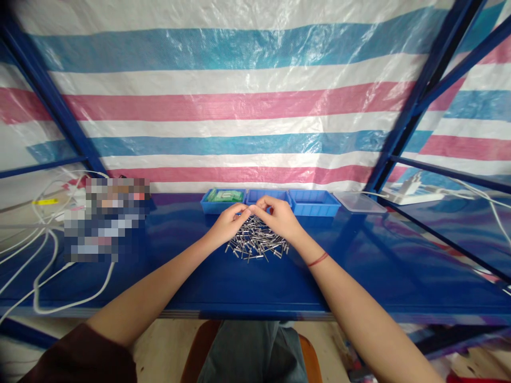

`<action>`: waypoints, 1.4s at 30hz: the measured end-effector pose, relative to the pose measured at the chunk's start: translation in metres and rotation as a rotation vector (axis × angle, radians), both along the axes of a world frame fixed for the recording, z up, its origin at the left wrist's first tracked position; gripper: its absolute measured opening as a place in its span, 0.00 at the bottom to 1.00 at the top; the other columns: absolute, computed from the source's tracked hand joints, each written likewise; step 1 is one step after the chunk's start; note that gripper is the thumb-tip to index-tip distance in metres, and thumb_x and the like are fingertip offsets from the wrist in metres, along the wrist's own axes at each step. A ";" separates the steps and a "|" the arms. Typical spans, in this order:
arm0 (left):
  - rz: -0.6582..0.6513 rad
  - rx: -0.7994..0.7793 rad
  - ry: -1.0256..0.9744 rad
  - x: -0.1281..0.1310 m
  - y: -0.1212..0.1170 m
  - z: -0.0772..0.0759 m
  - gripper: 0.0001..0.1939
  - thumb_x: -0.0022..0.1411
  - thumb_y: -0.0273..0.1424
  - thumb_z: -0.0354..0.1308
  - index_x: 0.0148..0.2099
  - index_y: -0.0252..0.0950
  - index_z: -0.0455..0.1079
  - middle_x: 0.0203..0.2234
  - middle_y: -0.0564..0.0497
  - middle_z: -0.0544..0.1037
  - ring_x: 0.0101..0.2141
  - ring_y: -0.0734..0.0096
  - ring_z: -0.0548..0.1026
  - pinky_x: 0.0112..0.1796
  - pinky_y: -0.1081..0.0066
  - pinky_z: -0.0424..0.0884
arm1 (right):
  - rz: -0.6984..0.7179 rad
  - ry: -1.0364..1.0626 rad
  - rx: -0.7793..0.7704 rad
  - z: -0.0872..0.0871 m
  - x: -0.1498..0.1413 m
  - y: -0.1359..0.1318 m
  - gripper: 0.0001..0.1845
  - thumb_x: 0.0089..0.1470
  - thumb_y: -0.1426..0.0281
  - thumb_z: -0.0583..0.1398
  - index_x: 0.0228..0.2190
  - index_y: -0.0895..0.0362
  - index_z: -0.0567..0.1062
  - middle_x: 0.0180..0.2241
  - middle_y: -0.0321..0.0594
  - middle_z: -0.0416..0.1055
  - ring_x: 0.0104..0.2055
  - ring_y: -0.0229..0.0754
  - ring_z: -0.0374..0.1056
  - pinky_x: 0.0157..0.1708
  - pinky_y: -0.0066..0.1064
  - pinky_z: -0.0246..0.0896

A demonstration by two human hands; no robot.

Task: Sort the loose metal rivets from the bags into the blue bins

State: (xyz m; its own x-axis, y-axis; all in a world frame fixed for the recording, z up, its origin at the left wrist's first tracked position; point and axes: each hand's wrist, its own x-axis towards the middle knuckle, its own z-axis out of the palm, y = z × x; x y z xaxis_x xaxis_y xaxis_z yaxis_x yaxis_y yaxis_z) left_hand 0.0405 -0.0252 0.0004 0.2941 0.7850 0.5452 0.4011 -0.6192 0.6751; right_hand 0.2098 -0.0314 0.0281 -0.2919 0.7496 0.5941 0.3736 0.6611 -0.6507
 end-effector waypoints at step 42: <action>0.010 -0.108 0.793 -0.044 0.004 0.020 0.16 0.59 0.31 0.52 0.49 0.35 0.72 0.42 0.46 0.74 0.43 0.65 0.73 0.45 0.70 0.66 | 0.093 -0.734 0.115 -0.014 0.006 0.008 0.11 0.54 0.75 0.54 0.35 0.57 0.76 0.37 0.44 0.74 0.39 0.42 0.68 0.40 0.33 0.59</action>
